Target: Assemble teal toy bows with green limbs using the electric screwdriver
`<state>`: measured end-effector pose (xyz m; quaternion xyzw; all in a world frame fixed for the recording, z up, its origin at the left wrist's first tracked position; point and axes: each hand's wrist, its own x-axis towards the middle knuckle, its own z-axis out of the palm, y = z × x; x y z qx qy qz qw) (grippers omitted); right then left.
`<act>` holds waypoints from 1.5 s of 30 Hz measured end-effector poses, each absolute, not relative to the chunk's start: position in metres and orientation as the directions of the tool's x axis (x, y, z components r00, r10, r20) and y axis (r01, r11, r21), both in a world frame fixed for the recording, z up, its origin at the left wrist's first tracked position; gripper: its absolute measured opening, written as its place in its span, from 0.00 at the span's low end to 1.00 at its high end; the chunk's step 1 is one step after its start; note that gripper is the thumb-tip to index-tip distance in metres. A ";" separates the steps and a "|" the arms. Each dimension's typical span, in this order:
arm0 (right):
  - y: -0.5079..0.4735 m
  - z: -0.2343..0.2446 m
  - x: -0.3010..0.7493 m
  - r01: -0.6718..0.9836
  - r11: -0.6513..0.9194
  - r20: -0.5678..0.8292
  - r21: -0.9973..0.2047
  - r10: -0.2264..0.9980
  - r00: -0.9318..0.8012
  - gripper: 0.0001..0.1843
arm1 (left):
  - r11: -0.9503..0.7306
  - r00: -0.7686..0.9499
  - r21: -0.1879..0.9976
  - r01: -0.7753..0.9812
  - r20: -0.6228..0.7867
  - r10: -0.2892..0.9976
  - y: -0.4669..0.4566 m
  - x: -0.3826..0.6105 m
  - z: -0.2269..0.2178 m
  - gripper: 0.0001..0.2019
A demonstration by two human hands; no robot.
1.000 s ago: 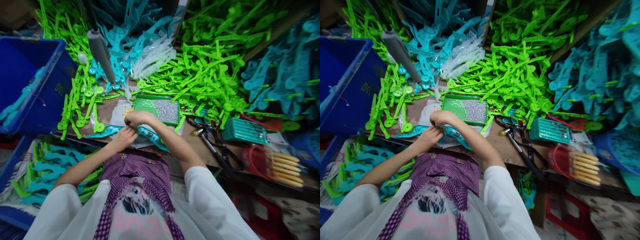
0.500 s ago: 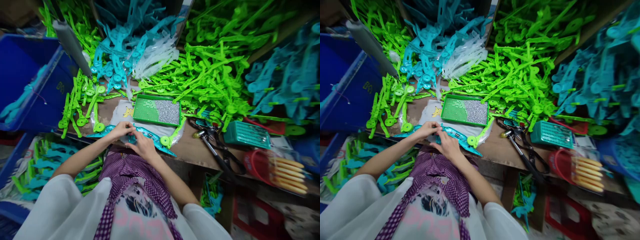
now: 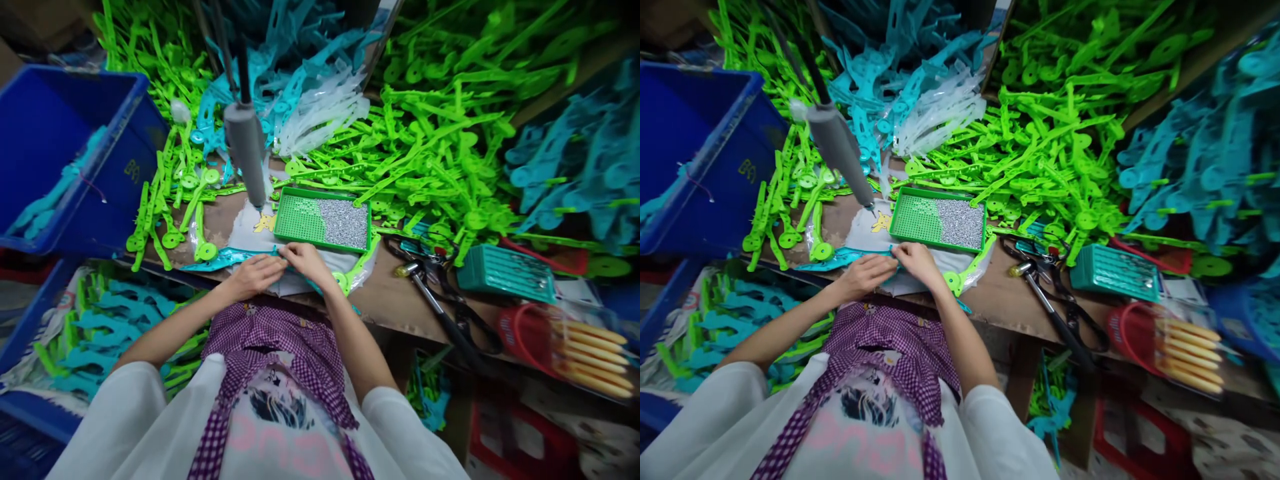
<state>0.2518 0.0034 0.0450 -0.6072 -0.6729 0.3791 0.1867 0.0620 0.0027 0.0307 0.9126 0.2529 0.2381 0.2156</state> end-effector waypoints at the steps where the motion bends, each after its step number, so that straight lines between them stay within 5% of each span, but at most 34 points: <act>1: 0.011 0.047 0.252 0.676 0.021 -0.230 -0.736 0.932 -0.279 0.18 | -0.864 0.844 0.405 0.299 0.310 0.438 0.005 0.062 0.036 0.11; 5: 0.015 0.052 0.258 0.722 0.057 -0.187 -0.689 0.949 -0.252 0.12 | -0.961 0.947 0.177 0.212 0.205 0.247 0.018 0.069 0.059 0.13; 11: -0.040 0.046 0.270 0.504 0.024 0.076 -0.863 0.994 0.084 0.16 | -0.844 0.890 0.311 0.438 -0.013 0.457 0.035 0.089 0.071 0.09; 14: -0.063 0.033 0.258 0.601 0.090 0.179 -0.794 0.980 0.089 0.16 | -0.605 0.766 0.540 0.585 -0.124 0.631 0.047 0.095 0.062 0.04; 17: -0.073 0.019 0.238 0.732 0.216 0.268 -0.646 0.962 -0.048 0.17 | -0.180 0.657 0.794 0.580 -0.326 0.680 0.056 0.093 0.047 0.03; 20: -0.069 0.013 0.225 0.758 0.275 0.294 -0.592 0.949 -0.114 0.17 | 0.254 0.597 0.873 0.416 -0.473 0.648 0.052 0.085 0.035 0.07; 22: -0.062 0.014 0.223 0.714 0.232 0.271 -0.660 0.961 -0.062 0.16 | 0.377 0.561 0.878 0.296 -0.479 0.675 0.043 0.079 0.030 0.12; 26: -0.044 0.021 0.237 0.498 0.045 0.109 -0.866 0.989 0.100 0.16 | 0.248 0.489 0.940 0.235 -0.335 0.805 0.018 0.074 0.025 0.18; 31: -0.034 0.026 0.255 0.488 0.028 0.046 -0.873 0.999 0.025 0.14 | -0.083 0.315 0.916 0.392 -0.049 0.948 0.003 0.084 0.018 0.08; 39: -0.034 0.023 0.258 0.540 0.327 0.254 -0.776 0.945 -0.207 0.14 | -0.209 0.398 0.859 0.468 0.006 0.917 0.007 0.089 0.016 0.07; 45: -0.030 0.025 0.258 0.556 0.162 0.114 -0.815 0.986 -0.120 0.12 | -0.123 0.232 0.935 0.333 0.045 0.972 -0.004 0.094 0.015 0.07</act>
